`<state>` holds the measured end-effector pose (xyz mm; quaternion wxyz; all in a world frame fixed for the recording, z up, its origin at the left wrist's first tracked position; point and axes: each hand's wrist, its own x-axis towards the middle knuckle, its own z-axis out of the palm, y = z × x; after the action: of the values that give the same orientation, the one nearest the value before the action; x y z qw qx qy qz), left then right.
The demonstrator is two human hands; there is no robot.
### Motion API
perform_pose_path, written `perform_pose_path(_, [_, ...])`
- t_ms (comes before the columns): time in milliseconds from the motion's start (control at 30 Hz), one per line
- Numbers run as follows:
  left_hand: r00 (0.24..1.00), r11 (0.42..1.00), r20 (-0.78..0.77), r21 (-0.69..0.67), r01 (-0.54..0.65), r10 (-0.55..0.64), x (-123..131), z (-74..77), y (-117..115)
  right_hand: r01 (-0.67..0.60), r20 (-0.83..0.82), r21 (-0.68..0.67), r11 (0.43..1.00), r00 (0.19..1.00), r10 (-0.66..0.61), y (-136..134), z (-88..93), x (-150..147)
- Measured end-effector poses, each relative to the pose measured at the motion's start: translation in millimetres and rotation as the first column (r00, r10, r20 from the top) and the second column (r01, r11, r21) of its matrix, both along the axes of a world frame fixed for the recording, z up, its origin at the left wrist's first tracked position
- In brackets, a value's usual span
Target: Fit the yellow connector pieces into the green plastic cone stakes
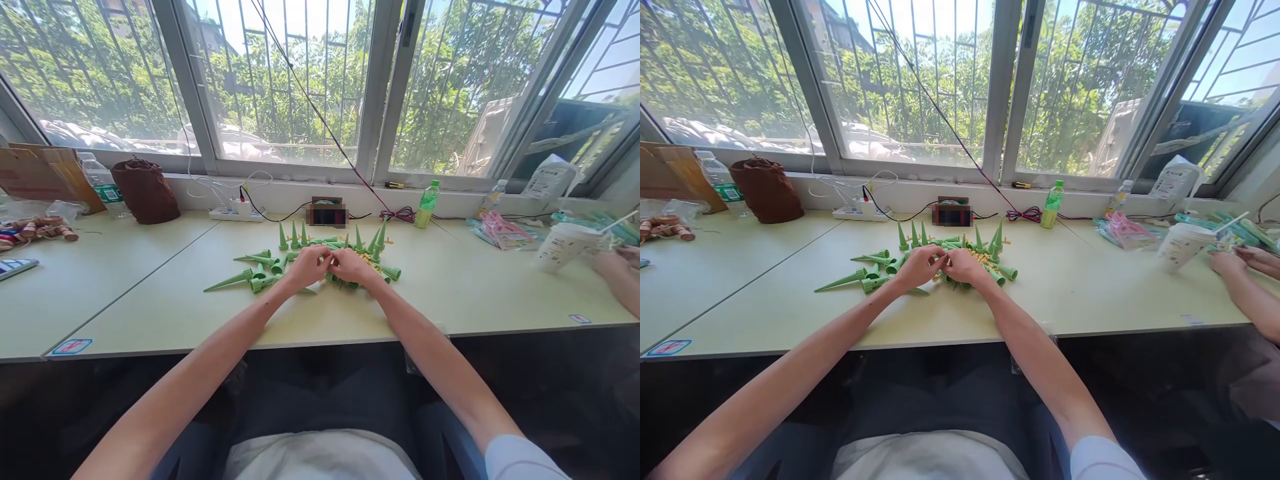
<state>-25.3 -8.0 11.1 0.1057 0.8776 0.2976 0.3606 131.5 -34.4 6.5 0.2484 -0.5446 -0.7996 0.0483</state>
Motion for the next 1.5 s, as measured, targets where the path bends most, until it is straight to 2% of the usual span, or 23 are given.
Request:
perform_pose_path(533, [1.0,1.0,-0.008,0.027,0.01,-0.009,0.1,1.3,-0.7,-0.001,-0.019,-0.051,0.999,1.0,0.0,-4.3,4.7,-0.9])
perform_pose_path(967, [1.0,1.0,0.014,0.023,-0.01,0.009,0.2,-1.2,1.3,0.013,0.005,0.013,1.0,1.0,-0.013,2.9,-1.5,1.5])
perform_pose_path(1167, [0.997,0.999,0.077,0.02,-0.028,0.026,1.1,-3.8,3.6,0.021,-0.013,0.02,1.0,1.0,-0.021,1.4,-1.2,1.5])
perform_pose_path(1267, [0.993,0.998,0.112,0.032,-0.048,0.045,1.3,-4.1,4.9,0.079,0.007,0.022,0.997,0.997,-0.079,0.1,-0.5,1.4])
perform_pose_path(1400, [0.99,0.999,0.135,0.03,-0.045,0.04,1.1,-3.3,4.9,0.229,0.09,0.02,0.973,0.969,-0.23,-0.3,-0.3,2.4])
perform_pose_path(1500, [0.99,0.999,0.138,0.031,-0.039,0.034,0.8,-2.5,4.1,0.258,0.135,0.008,0.966,0.957,-0.257,-1.5,0.5,3.1])
